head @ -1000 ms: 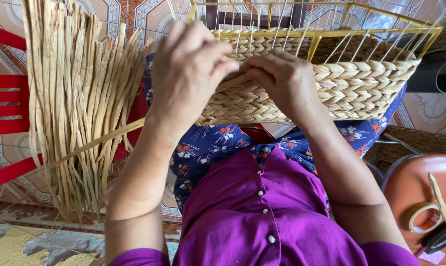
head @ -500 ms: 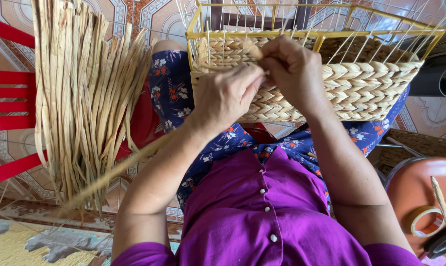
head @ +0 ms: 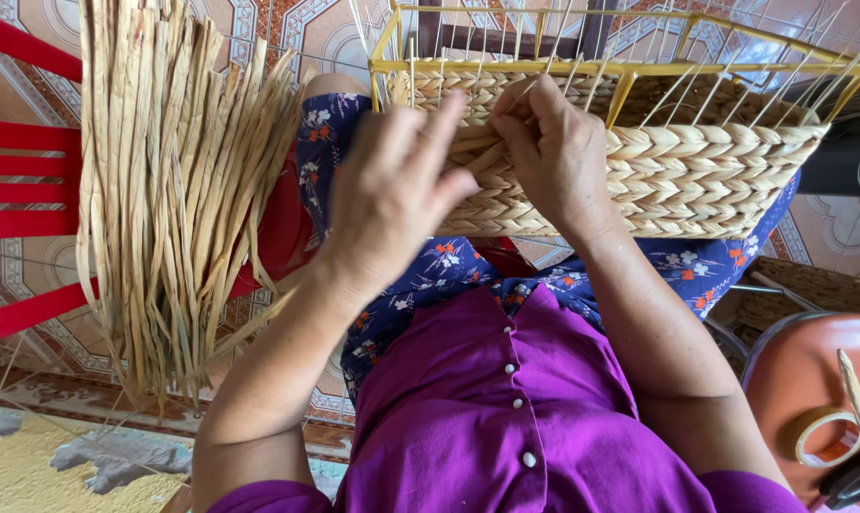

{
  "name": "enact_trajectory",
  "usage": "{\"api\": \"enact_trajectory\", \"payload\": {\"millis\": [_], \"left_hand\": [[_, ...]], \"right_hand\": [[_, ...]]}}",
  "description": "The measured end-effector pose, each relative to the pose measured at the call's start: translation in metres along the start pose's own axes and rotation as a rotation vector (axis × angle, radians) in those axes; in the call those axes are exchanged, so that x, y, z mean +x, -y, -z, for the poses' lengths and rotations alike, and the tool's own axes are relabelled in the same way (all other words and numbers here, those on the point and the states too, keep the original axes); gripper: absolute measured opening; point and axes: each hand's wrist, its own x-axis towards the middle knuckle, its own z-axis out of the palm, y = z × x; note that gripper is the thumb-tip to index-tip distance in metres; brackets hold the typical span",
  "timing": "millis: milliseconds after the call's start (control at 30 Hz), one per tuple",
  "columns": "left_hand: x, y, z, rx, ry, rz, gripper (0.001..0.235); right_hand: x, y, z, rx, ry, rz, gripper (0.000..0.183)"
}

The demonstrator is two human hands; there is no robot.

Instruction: The person weaves dried palm leaves into a basket using a yellow metal frame. They repeatedly thread the leaves through the frame's vertical supports, pulling them tight to form a tight weave pattern.

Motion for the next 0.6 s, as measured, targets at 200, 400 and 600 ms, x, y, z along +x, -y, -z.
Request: {"api": "enact_trajectory", "payload": {"millis": [200, 400, 600], "left_hand": [[-0.005, -0.021, -0.005, 0.222, 0.199, -0.105, 0.052], [0.015, 0.001, 0.016, 0.088, 0.405, 0.002, 0.021], [0.039, 0.025, 0.061, 0.238, -0.020, -0.163, 0.017]], "right_hand": [[0.001, 0.003, 0.019, 0.028, 0.023, 0.036, 0.006], [0.001, 0.018, 0.020, -0.048, 0.096, 0.316, 0.022], [0.007, 0.014, 0.005, -0.100, 0.154, 0.194, 0.014]]}}
